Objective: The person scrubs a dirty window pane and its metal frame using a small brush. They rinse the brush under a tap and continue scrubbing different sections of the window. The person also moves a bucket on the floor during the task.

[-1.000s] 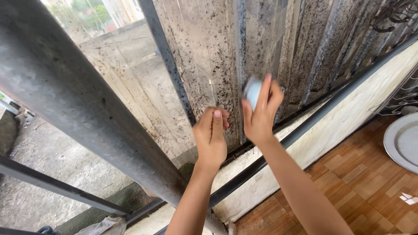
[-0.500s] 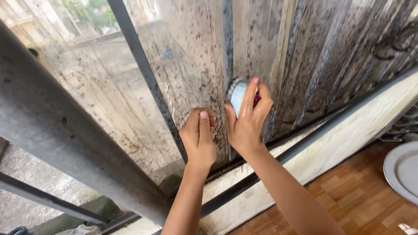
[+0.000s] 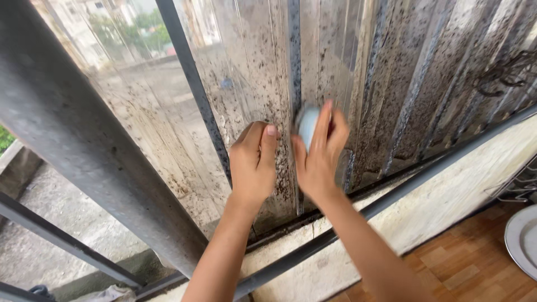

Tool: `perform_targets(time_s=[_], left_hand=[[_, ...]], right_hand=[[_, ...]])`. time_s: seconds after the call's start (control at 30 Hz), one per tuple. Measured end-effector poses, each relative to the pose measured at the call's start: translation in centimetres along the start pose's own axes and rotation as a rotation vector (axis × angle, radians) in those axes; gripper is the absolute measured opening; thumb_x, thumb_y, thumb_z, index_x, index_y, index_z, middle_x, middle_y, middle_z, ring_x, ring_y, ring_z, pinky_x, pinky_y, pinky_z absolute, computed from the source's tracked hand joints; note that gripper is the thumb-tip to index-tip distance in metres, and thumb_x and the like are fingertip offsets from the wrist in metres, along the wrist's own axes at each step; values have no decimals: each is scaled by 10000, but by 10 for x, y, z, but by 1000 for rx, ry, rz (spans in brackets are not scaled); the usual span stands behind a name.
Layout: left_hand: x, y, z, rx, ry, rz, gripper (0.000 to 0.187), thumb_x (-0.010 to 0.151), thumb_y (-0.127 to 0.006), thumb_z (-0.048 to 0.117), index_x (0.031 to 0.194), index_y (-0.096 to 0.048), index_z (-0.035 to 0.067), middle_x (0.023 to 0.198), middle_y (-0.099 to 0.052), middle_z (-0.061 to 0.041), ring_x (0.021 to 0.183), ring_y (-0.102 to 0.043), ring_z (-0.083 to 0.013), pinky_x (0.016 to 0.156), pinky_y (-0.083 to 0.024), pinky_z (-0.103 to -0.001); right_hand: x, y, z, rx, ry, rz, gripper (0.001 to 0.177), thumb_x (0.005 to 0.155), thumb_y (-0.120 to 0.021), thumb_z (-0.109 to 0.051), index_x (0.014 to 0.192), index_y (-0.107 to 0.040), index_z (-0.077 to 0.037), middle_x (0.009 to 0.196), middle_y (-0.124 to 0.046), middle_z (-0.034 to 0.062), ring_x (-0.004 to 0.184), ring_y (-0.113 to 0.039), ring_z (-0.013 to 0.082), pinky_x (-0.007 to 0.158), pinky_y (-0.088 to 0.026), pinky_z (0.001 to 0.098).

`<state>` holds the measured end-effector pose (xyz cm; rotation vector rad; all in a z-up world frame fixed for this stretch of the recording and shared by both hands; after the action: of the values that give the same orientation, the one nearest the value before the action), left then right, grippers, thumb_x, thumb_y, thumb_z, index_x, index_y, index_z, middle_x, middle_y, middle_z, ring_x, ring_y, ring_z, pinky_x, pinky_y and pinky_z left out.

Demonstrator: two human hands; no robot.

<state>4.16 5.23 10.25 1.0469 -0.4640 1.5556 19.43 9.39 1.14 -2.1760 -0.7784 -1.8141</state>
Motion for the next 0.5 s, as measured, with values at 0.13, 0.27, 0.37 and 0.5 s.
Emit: perform_targets(time_s=[0.13,0.27,0.37,0.5], left_hand=[[20,11,25,158,-103,-54,235,1052,-570,192,938,-634,-4,854,-659,-163,700,-644,-348,617,-485,-432],[40,23,38,234,-127,-105,186,1009,-563,160,909,-628,18,864,-685,-141,660,-671,-300,609,-524,-418],[63,29,47,252,-86,-138,153,1018,-540,153,963,-615,31,870,-697,-150,635,-683,-295,601,-538,-421],[61,31,55,283,-99,-146,102,1015,-532,129,1039,-575,39,896,-718,-185,682,-693,-374,629,-528,-481]], right_hand=[[-52,18,-17,72,3,-72,863,1047,-614,-200,1654,-32,-3,1437,-321,318,1227,-379,406,1067,-308,521],[25,7,-11,-102,65,49,839,1066,-615,-209,1668,-48,-72,1487,-303,309,1328,-390,430,1138,-331,551],[98,11,-9,-81,67,28,857,1112,-669,-205,1682,-42,-81,1506,-325,276,1325,-406,411,1142,-349,563],[32,25,-36,-75,32,7,899,1040,-661,-145,1670,-24,-71,1500,-287,336,1310,-392,447,1113,-352,579]])
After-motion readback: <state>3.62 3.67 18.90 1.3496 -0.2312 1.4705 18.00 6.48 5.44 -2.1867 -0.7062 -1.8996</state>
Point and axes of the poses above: each hand's wrist, its own x-axis towards the middle knuckle, its own y-axis out of the back of the hand, z = x × y, the point moved 1 cm from there along x, towards the middle knuckle
